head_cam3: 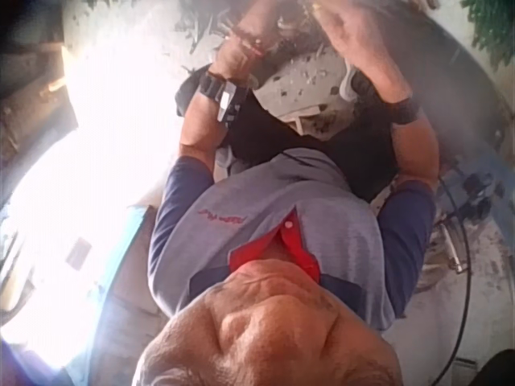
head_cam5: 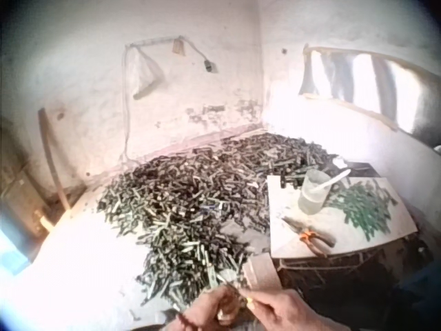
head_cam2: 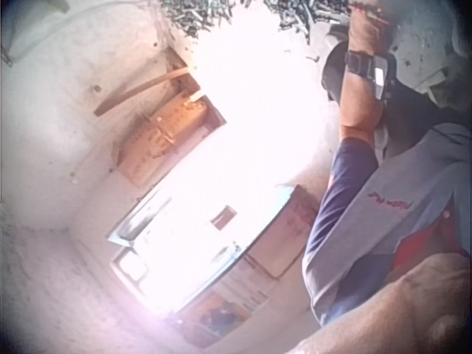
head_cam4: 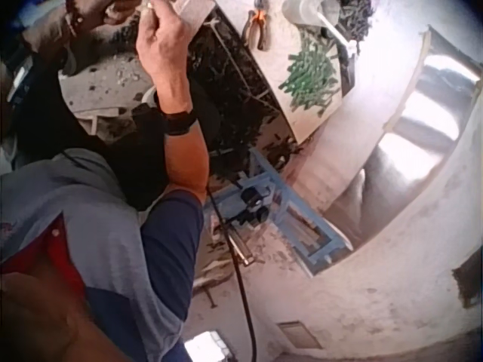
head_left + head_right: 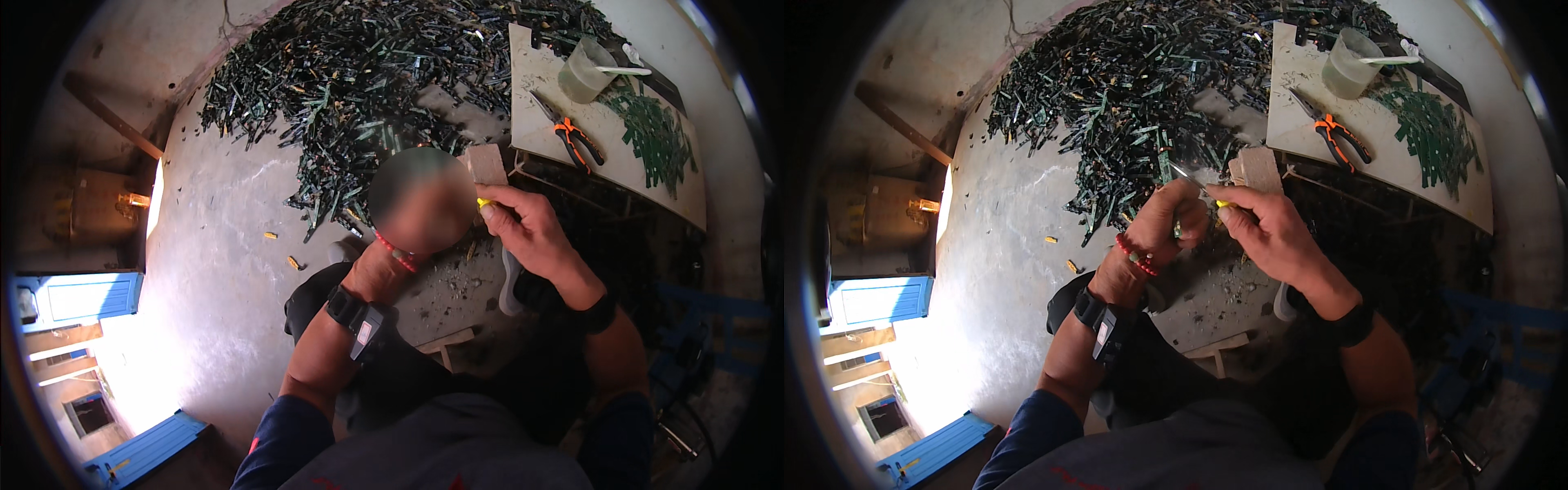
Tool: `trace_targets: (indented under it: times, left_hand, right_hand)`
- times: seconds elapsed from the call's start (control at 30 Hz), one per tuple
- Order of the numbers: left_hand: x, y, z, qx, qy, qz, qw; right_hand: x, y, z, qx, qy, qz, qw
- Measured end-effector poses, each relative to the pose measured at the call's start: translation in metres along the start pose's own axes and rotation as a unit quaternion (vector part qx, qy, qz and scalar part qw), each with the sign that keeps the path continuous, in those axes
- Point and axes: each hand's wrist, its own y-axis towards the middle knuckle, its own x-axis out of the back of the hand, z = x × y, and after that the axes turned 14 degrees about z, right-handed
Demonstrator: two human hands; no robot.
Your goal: The person sits on the floor and uses pliers and a screwdriver to remove components from green circuit boards. They repeatedly strip parts off the boards and place the removed pieces into a pile on the floor.
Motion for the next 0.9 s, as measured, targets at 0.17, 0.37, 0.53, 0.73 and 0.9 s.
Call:
trace_targets:
  times: [0.17, 0.37, 0.53, 0.73, 0.9]
  left_hand:
    - [0.001, 0.001, 0.000, 0.002, 0.011, -0.007, 1.000]
    - [-0.010, -0.012, 0.000, 0.006, 0.020, 0.014, 1.000]
    - [-0.008, -0.012, 0.004, 0.013, 0.026, 0.016, 0.999]
    - [0.000, -0.009, 0.007, 0.030, 0.043, 0.008, 0.999]
    - [0.009, -0.001, 0.006, 0.049, 0.054, -0.017, 0.997]
  right_hand:
    - [-0.010, -0.002, -0.006, 0.049, -0.242, -0.045, 0.968]
    - [0.031, -0.006, 0.010, -0.186, 0.475, 0.114, 0.852]
    - [0.033, -0.003, -0.001, -0.183, 0.402, 0.125, 0.889]
    - [0.002, -0.002, -0.002, -0.045, -0.006, 0.044, 0.998]
    - [-0.016, -0.005, 0.000, 0.033, -0.313, -0.029, 0.949]
